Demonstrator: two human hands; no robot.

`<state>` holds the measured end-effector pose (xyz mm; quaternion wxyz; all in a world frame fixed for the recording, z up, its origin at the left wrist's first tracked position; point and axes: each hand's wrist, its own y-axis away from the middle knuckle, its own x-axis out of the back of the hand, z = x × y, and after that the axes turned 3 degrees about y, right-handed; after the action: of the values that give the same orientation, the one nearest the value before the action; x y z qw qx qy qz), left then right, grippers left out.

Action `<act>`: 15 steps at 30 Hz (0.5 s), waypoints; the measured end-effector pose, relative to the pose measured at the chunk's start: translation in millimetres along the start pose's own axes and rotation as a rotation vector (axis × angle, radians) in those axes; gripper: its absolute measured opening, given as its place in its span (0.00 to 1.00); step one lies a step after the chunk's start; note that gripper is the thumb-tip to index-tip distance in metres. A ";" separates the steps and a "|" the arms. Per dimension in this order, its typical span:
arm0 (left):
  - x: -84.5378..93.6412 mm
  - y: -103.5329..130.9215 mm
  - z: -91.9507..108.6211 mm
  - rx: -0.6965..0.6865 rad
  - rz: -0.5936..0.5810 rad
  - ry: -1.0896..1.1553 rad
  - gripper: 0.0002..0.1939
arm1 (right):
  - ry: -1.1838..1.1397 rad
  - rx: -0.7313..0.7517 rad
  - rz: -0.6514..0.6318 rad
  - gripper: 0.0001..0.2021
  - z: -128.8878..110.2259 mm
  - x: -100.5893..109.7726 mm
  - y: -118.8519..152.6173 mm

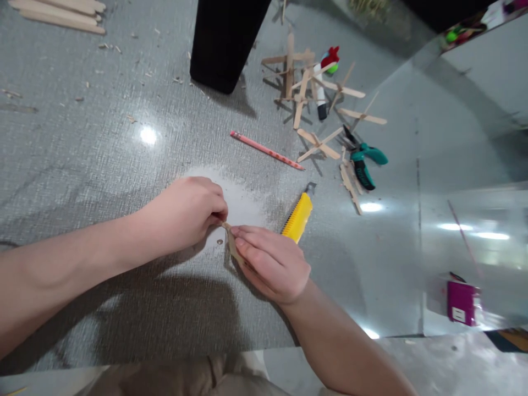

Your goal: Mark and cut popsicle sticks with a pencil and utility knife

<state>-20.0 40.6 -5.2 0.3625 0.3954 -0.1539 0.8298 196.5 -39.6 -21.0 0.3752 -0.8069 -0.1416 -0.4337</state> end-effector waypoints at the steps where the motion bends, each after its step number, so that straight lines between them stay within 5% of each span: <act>1: 0.4 0.1 0.3 0.000 -0.008 -0.004 0.11 | 0.008 -0.001 0.001 0.13 -0.9 -0.2 -0.5; 15: -1.0 -0.6 1.3 -0.004 -0.051 -0.078 0.10 | 0.060 -0.004 0.018 0.10 -2.6 0.1 -2.6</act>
<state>-18.5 39.8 -5.2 0.3780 0.4305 -0.1596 0.8039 193.6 -39.7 -18.8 0.3814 -0.7956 -0.1220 -0.4546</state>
